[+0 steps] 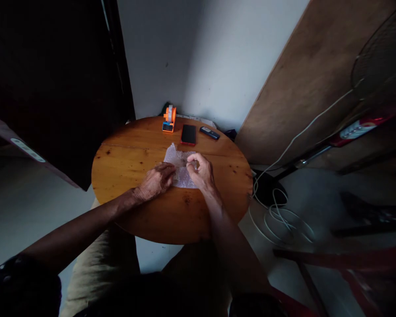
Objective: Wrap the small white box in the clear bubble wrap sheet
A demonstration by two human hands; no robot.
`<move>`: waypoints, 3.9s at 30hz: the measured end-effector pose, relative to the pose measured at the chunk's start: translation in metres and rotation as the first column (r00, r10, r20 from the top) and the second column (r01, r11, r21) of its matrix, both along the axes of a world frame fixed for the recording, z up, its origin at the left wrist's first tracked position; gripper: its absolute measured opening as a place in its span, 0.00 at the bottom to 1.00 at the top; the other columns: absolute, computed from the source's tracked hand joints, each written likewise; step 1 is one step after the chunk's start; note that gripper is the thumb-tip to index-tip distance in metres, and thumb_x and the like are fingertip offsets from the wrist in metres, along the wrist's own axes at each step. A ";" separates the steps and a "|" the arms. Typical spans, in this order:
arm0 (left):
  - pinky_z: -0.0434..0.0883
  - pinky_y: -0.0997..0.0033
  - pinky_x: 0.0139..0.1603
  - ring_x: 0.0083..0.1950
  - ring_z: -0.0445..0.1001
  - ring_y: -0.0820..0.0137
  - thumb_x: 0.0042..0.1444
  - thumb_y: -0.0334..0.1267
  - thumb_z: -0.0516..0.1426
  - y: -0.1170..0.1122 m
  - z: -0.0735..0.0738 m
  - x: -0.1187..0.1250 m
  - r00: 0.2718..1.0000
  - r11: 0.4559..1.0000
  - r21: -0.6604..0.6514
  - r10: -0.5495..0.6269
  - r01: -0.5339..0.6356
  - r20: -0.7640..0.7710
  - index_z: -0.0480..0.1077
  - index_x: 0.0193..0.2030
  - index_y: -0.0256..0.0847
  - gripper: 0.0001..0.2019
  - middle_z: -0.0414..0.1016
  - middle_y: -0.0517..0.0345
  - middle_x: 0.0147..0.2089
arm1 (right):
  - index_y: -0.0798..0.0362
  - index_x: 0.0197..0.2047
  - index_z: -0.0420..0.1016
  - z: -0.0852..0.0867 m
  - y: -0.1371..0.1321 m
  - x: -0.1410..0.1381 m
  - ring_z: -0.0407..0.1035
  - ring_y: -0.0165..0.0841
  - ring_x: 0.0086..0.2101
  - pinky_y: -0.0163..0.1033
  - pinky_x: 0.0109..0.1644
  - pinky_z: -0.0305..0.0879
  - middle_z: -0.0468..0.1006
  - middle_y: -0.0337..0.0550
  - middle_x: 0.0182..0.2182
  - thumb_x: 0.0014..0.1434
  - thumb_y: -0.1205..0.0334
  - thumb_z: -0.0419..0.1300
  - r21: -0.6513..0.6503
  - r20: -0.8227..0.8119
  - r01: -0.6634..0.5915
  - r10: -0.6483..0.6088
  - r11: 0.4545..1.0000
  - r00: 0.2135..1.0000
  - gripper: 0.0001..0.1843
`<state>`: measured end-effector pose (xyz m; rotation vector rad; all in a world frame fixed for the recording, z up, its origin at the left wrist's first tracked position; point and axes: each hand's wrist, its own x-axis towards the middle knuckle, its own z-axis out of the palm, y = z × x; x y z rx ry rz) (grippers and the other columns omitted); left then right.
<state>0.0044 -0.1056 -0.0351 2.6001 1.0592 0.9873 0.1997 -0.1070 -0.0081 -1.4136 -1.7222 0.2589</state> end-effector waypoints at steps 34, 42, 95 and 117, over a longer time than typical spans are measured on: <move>0.66 0.53 0.57 0.57 0.70 0.56 0.59 0.29 0.53 0.003 0.017 -0.004 0.984 0.996 -0.042 -0.079 0.073 -0.159 0.72 0.59 0.42 0.21 0.76 0.48 0.57 | 0.54 0.60 0.67 -0.011 -0.013 0.004 0.75 0.39 0.45 0.38 0.45 0.68 0.80 0.50 0.47 0.53 0.56 0.66 -0.568 0.112 0.327 -0.323 0.755 0.940 0.32; 0.64 0.54 0.55 0.53 0.70 0.56 0.61 0.32 0.54 0.005 0.027 -0.002 0.962 0.995 -0.023 -0.101 0.099 -0.253 0.78 0.47 0.44 0.13 0.79 0.50 0.51 | 0.52 0.26 0.71 -0.009 -0.017 0.000 0.63 0.28 0.24 0.32 0.27 0.53 0.70 0.33 0.21 0.52 0.61 0.59 -0.514 0.096 0.282 -0.272 0.810 0.957 0.06; 0.68 0.72 0.33 0.33 0.70 0.72 0.49 0.34 0.61 0.022 0.021 -0.013 0.956 0.832 -0.523 -0.030 0.186 0.293 0.75 0.41 0.35 0.11 0.72 0.56 0.36 | 0.56 0.36 0.76 0.024 -0.017 -0.035 0.65 0.26 0.25 0.32 0.29 0.55 0.74 0.34 0.24 0.50 0.73 0.61 -0.475 -0.016 -0.130 0.139 0.870 0.990 0.09; 0.63 0.76 0.29 0.28 0.64 0.76 0.50 0.35 0.61 0.015 0.011 0.004 0.923 0.849 -0.525 0.155 0.058 0.353 0.69 0.46 0.41 0.15 0.67 0.64 0.32 | 0.51 0.41 0.75 0.027 -0.040 -0.040 0.67 0.29 0.29 0.34 0.32 0.55 0.78 0.39 0.33 0.56 0.62 0.62 -0.455 0.183 -0.048 0.146 0.889 0.972 0.08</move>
